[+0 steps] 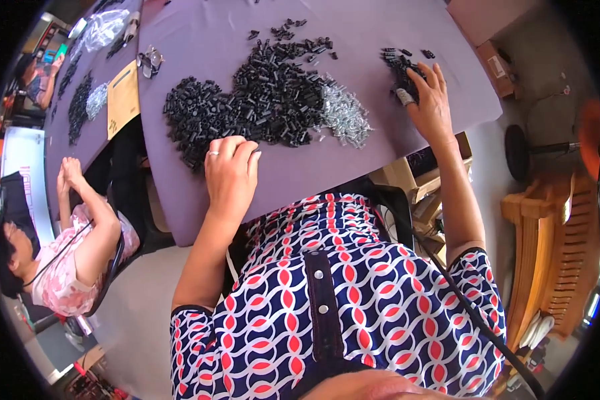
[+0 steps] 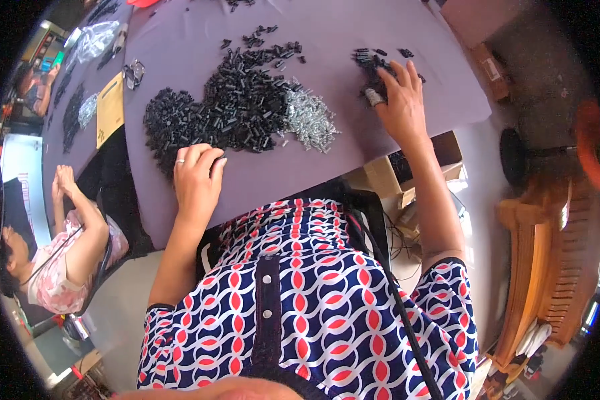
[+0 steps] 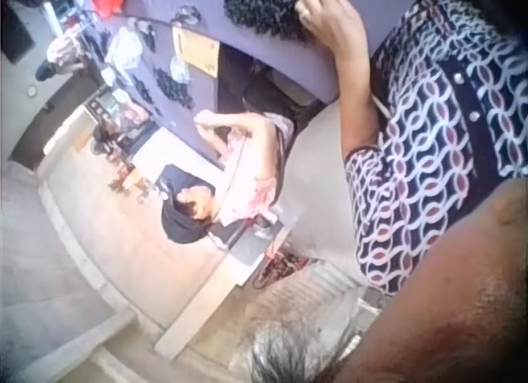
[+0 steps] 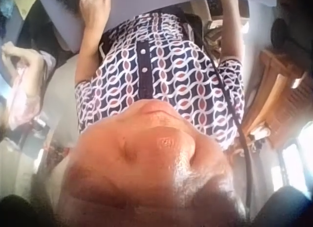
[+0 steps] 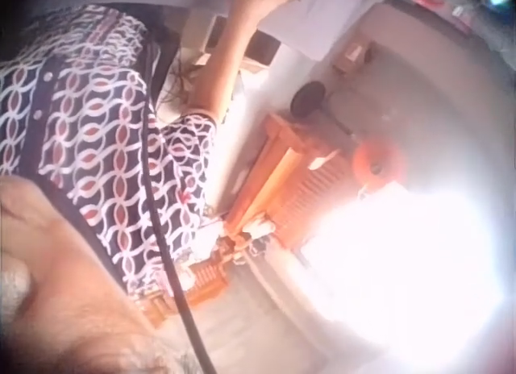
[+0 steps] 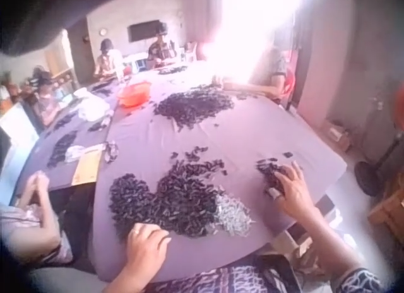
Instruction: Sorting small black plastic components and placing them into a small clear plastic bag.
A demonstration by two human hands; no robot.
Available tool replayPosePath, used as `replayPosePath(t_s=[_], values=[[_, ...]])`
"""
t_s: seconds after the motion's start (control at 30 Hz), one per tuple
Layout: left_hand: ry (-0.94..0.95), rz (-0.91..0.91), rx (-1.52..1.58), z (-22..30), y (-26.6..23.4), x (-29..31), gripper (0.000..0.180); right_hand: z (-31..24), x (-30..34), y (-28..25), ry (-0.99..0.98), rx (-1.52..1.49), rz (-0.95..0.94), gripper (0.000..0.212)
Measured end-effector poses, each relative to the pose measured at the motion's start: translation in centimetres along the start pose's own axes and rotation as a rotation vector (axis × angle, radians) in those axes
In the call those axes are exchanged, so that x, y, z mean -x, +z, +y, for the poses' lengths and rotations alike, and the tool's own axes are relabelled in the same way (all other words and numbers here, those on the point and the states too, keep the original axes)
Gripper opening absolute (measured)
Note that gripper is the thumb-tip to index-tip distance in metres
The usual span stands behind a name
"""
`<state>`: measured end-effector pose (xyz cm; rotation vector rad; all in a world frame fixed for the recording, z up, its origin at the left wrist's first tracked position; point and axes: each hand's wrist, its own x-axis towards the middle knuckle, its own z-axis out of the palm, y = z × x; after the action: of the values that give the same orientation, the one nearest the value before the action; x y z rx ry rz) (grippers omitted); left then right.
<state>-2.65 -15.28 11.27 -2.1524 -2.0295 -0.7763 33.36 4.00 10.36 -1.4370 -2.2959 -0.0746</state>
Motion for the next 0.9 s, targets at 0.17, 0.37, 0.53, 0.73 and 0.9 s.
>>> replayPosePath(t_s=[0.17,0.37,0.53,0.73,0.9], values=[[-0.003,0.028,0.02,-1.2,0.3,0.9,0.014,-2.1,-0.3,0.6,0.065,-0.004,0.041,0.075],[0.035,0.107,0.204,-0.3,-0.4,1.8,0.013,-11.2,2.7,0.7,-0.323,-0.295,0.016,0.057],[-0.007,0.081,0.417,-1.2,0.5,2.7,0.014,-16.0,3.6,1.8,-0.434,-0.356,-0.172,0.063],[-0.041,0.056,0.46,-3.2,0.6,4.7,0.013,-17.8,4.9,3.3,-0.45,-0.325,-0.191,0.052],[-0.045,0.043,0.448,-3.9,1.0,5.4,0.013,-18.0,5.1,3.6,-0.458,-0.368,-0.199,0.043]])
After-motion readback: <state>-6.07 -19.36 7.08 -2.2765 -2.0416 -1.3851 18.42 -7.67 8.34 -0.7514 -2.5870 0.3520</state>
